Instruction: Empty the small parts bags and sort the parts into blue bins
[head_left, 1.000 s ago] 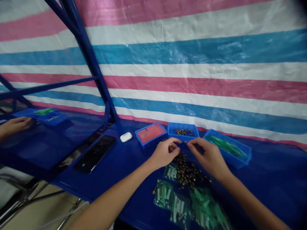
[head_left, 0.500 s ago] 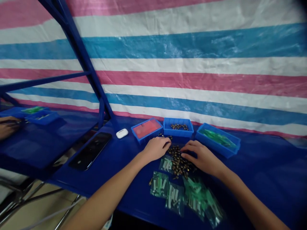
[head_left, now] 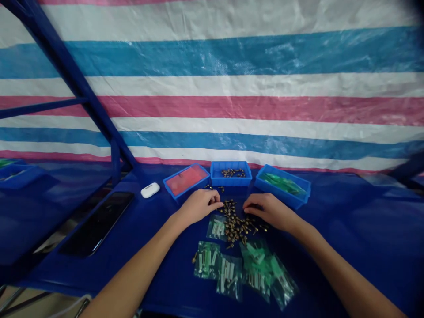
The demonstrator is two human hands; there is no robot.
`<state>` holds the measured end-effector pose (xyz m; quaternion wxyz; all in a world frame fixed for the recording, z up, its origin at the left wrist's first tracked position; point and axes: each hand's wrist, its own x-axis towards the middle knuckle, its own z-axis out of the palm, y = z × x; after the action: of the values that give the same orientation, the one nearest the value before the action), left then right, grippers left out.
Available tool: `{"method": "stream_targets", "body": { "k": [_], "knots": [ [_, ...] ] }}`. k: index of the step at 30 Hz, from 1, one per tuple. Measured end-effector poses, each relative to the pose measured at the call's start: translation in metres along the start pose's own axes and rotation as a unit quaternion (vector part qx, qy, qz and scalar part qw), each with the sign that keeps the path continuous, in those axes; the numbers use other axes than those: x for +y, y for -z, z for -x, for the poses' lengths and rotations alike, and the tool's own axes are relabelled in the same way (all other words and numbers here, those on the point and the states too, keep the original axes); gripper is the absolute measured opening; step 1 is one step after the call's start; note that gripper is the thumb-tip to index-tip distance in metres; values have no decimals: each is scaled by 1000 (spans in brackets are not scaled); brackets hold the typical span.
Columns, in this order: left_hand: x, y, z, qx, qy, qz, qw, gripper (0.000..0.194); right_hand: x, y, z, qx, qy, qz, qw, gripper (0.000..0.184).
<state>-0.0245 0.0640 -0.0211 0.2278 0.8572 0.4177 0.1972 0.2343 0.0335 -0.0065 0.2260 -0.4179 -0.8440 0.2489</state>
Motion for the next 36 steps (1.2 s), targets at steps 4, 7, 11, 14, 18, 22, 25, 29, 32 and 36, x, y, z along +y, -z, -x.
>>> {"method": "stream_targets", "body": {
  "k": [4,7,11,14,18,22,25,29,32,36],
  "knots": [
    [1,-2,-1,10,-10,-34,999,20,1,0,2,34,-29,-23,999,13],
    [-1,-5,-1,14,-11,-47,999,19,-5,-4,2,19,-39,-55,998,13],
    [-1,-7,-1,16,-14,-60,998,18,-15,-15,-9,81,-35,-106,990,15],
    [-2,-7,-1,19,-13,-56,998,17,-11,-24,-22,263,-62,-103,957,25],
    [-3,-1,0,25,-21,-41,999,14,1,-33,-22,312,-63,-57,946,42],
    [-4,7,1,27,-26,-68,997,14,2,-34,-9,265,-36,-1,964,27],
    [-4,9,1,24,-19,-75,997,15,-2,-32,-5,243,-26,23,969,23],
    [-2,7,-1,50,-1,-1,999,16,-6,-31,-6,223,-21,24,974,22],
    [2,3,-4,86,62,168,980,21,-11,-32,-5,209,-20,1,978,21],
    [9,-4,-5,77,80,394,912,28,-23,-36,-4,181,-40,-54,981,20]
  ]
}}
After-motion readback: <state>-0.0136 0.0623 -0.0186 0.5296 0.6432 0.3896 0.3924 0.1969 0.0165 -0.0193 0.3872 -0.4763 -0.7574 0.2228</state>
